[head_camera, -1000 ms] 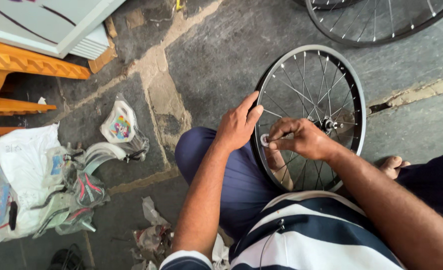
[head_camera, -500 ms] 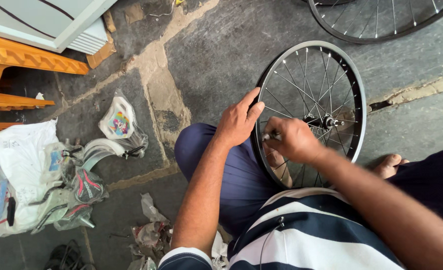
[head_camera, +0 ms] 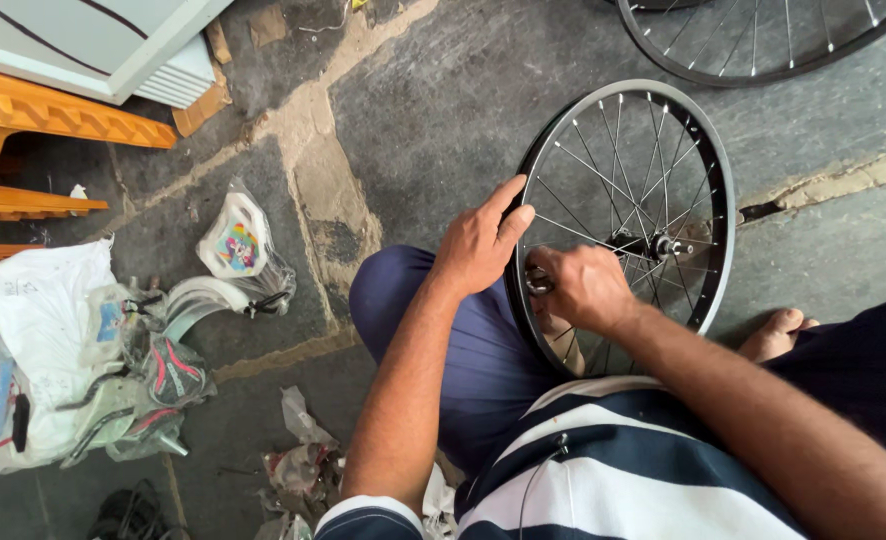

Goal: The person is repairing a bicycle wheel by hand, inserting and manipulating spoke nipples on the rim.

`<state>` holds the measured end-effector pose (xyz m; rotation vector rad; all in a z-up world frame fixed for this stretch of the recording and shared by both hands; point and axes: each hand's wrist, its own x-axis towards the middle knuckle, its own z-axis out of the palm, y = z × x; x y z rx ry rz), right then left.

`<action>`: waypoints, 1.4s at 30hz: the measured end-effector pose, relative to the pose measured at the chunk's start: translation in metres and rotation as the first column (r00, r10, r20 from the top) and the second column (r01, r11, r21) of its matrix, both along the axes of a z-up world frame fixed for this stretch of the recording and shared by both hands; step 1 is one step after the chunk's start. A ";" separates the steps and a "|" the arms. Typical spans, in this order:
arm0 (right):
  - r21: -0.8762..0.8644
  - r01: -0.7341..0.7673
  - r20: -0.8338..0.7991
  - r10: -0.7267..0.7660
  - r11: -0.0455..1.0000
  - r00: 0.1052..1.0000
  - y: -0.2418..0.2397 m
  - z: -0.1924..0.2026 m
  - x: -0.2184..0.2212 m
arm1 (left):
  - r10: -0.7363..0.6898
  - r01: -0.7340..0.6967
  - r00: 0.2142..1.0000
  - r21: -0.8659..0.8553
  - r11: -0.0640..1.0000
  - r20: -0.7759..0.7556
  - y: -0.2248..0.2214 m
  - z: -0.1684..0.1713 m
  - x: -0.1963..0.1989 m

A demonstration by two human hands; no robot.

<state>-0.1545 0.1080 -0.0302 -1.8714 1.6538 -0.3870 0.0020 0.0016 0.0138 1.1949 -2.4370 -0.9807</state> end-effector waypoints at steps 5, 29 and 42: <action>0.266 -0.213 0.653 -0.013 0.940 0.758 -0.019 0.008 -0.038 | 0.020 -0.022 0.999 0.055 0.998 0.035 0.002 -0.001 0.003; 0.219 -0.209 0.405 0.106 0.953 0.908 -0.013 -0.003 -0.027 | -0.006 0.005 0.999 0.034 0.999 0.035 0.002 -0.002 0.000; -0.100 -0.054 0.412 0.090 0.994 0.907 0.005 0.016 -0.027 | 0.036 -0.060 0.989 0.164 0.985 0.142 -0.049 -0.008 -0.046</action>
